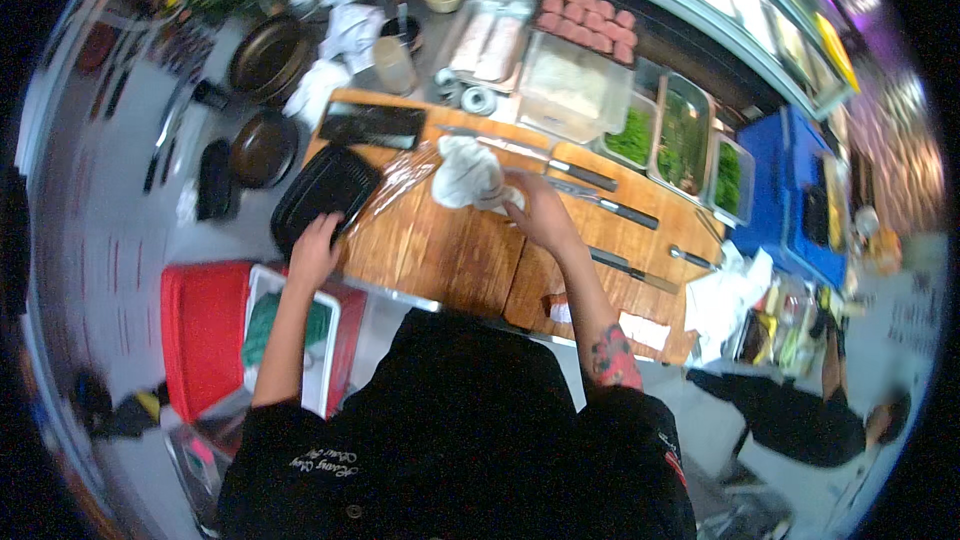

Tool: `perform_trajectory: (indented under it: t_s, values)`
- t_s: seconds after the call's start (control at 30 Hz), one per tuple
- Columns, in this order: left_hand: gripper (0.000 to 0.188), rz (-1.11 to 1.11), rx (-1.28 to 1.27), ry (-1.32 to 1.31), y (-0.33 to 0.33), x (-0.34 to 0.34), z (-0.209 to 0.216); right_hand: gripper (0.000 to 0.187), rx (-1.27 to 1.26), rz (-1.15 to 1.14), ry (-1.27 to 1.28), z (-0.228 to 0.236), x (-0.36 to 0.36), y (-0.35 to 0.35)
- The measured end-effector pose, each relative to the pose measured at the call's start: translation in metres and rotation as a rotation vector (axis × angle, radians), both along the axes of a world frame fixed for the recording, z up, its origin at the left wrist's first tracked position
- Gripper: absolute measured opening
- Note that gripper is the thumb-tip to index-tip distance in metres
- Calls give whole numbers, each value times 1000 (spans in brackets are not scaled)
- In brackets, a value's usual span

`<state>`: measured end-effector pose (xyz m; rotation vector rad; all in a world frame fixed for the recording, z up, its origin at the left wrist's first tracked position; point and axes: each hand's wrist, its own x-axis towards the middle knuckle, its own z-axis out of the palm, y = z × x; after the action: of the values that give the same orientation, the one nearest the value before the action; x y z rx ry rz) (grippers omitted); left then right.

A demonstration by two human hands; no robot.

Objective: The person slices a block of raw fish into thin pieces using a knife on a wooden cutting board. They then arrange the sliced fish on a black serving tray lined with shredded daikon radish and garnish it with green leaves.

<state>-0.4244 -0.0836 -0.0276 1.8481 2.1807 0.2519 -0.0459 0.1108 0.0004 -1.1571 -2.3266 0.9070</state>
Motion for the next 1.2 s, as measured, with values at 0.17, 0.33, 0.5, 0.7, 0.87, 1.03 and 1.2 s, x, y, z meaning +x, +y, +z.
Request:
perform_trajectory:
  t_s: [0.17,0.33,0.5,0.7,0.87,1.03,1.2]
  values:
    - [73,-148,-195,-329,-17,74,72,33,-471,-378,145,13,68,-56]
    - [74,-339,-277,-527,5,147,44,27,-316,-461,89,51,81,-35]
    - [80,-412,-153,-482,35,223,-2,28,71,-320,-57,78,82,88]
    - [88,-213,-238,-452,63,264,7,41,72,18,-584,-23,36,266]
    - [60,-123,79,-424,14,226,23,46,-85,94,-876,-92,28,297]
    - [84,404,140,-489,-33,206,-3,50,243,109,-501,-24,47,290]
    - [79,451,46,-701,-22,188,-39,51,174,-76,-271,-1,64,287]
